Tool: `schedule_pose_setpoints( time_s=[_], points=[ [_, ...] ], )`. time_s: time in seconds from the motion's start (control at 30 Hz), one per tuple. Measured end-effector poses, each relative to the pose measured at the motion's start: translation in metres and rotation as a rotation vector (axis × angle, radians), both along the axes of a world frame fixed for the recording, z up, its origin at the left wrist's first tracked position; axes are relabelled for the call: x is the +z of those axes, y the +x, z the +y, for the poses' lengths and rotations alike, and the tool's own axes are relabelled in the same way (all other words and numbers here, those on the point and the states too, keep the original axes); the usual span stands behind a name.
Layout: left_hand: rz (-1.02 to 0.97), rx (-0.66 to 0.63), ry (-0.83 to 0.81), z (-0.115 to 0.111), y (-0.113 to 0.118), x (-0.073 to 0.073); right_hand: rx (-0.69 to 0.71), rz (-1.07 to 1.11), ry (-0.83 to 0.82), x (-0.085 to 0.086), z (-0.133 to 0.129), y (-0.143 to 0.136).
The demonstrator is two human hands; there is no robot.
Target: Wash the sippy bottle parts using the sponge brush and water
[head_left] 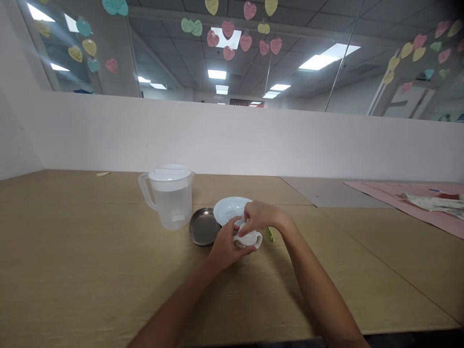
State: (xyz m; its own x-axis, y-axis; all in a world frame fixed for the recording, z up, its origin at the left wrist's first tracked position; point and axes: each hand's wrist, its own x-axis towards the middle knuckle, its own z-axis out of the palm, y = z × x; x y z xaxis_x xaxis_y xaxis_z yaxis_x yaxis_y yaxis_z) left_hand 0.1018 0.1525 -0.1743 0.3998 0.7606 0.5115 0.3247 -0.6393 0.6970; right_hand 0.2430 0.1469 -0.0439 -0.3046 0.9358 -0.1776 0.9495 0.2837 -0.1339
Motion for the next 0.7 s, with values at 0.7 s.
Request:
schedule_pose_setpoints(
  time_s=[0.7],
  points=[
    [-0.034,-0.089,-0.035,-0.002,0.000,0.007,0.276,0.204,-0.061,0.005,0.000,0.011]
  ],
)
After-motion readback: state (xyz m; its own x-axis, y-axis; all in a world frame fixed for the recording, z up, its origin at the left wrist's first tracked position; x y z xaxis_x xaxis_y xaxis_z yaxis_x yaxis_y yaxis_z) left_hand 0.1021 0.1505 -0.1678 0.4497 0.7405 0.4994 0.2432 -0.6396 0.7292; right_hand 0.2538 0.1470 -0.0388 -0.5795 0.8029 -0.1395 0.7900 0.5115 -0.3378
